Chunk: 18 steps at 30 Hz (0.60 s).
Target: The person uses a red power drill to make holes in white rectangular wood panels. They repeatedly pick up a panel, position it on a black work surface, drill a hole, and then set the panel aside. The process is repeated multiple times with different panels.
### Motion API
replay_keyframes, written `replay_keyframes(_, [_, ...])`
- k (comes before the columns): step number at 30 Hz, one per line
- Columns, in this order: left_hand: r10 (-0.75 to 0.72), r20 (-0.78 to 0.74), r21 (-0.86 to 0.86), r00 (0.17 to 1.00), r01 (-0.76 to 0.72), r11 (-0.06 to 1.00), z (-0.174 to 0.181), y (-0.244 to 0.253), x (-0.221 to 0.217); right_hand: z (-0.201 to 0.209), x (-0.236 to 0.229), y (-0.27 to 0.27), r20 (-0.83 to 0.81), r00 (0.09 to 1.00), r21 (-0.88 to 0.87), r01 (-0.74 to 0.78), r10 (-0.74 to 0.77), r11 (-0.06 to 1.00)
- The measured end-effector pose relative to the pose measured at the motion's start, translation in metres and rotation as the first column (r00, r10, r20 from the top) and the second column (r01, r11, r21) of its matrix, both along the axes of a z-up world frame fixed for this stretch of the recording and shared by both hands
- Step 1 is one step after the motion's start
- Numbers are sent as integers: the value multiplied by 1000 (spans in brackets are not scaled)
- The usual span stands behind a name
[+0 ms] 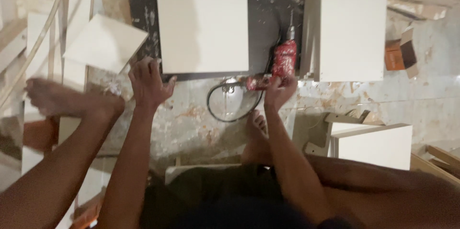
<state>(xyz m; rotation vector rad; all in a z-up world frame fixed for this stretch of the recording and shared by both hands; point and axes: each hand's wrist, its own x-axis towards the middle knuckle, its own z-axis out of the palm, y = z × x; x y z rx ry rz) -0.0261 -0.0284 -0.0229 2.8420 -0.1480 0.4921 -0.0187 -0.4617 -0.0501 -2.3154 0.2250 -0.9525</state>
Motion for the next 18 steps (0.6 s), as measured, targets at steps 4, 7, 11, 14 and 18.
replay_keyframes(4, [-286, 58, -43, 957, 288, 957, 3, -45, 31, -8, -8, -3, -506, 807, 843, 537, -304, 23])
replay_keyframes(7, [-505, -123, 17, 854, 511, 859, -34, -110, 63, 8, 18, 3, -584, 783, 806, 590, -213, -41])
replay_keyframes(11, [-548, -329, 9, 769, 583, 812, 10, -194, 87, 115, 39, 45, -280, 959, 935, 280, 28, -218])
replay_keyframes(14, [-671, -352, -5, 652, 716, 698, -33, -229, 100, 89, 39, 29, -309, 947, 923, 320, 87, -214])
replay_keyframes(18, [-762, 11, 120, 647, 756, 644, -73, -250, 123, 52, 54, 2, -353, 935, 909, 348, 17, -230])
